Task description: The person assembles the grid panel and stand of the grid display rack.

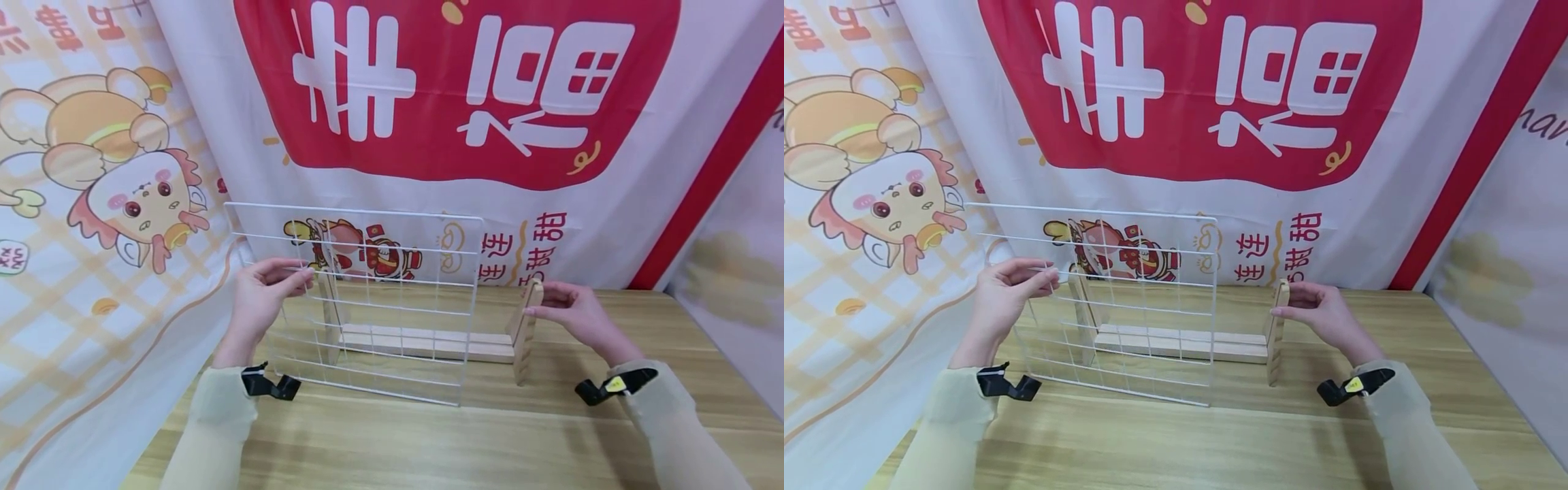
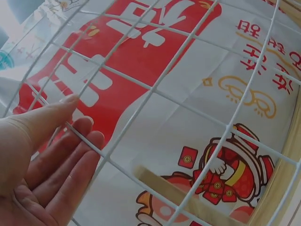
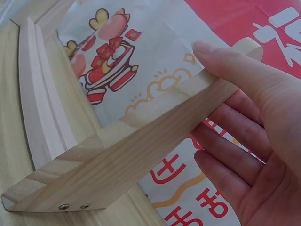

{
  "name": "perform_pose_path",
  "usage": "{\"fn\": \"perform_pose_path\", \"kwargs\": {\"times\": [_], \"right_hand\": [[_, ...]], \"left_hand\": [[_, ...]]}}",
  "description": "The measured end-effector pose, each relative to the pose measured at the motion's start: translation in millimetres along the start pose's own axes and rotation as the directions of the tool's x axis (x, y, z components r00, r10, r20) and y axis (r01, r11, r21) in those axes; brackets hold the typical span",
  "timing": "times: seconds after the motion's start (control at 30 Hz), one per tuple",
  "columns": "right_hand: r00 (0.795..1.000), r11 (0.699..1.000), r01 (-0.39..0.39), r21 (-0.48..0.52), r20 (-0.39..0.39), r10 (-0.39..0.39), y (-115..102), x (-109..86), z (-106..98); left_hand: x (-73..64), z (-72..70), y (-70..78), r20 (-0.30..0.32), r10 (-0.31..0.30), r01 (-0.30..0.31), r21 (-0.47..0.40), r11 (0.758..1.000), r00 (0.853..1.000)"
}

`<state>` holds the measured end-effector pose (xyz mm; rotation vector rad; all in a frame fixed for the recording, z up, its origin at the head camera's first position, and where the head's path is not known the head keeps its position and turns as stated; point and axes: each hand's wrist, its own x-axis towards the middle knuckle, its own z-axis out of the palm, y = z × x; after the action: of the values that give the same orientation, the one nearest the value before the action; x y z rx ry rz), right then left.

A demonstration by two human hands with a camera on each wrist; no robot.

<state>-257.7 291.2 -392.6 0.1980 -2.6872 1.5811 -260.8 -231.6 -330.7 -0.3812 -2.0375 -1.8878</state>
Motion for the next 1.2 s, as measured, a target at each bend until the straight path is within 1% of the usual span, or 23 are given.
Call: {"fn": "perform_pose_path", "kwargs": {"times": [0.03,0.13,0.27,0.4,0.57,0.8,0.97,1.2], "right_hand": [[1.000,1.000,-0.002,0.004,0.000,0.002,0,0.3,0],[1.000,1.000,-0.007,0.003,0.000,0.007,1,1.5,0],[1.000,1.000,-0.006,0.007,-0.003,0.006,3,2.4,-1],[1.000,1.000,0.002,0.017,-0.005,-0.002,3,2.6,-1],[1.000,1.000,0.007,0.017,-0.001,-0.007,3,2.7,-1],[1.000,1.000,0.019,0.023,0.009,-0.019,5,1.0,0],[1.000,1.000,0.021,0.005,-0.002,-0.021,7,-1.2,1],[0.999,0.999,0.049,0.002,-0.014,-0.049,4,-5.4,2]], "left_hand": [[0.1,0.9,0.8,0.005,-0.012,0.012,0.003,1.000,1.000],[1.1,3.6,4.6,0.013,-0.073,0.073,0.017,0.997,0.997],[3.7,7.7,11.7,0.019,-0.158,0.157,0.042,0.987,0.987],[7.9,11.8,18.2,0.017,-0.200,0.199,0.054,0.978,0.980],[14.2,17.3,27.8,0.008,-0.203,0.202,0.067,0.977,0.979],[22.0,25.8,42.6,0.012,-0.220,0.218,0.092,0.972,0.976],[27.2,32.2,47.4,0.014,-0.217,0.215,0.098,0.972,0.976],[34.4,37.7,56.0,-0.007,-0.210,0.210,0.092,0.973,0.978]]}}
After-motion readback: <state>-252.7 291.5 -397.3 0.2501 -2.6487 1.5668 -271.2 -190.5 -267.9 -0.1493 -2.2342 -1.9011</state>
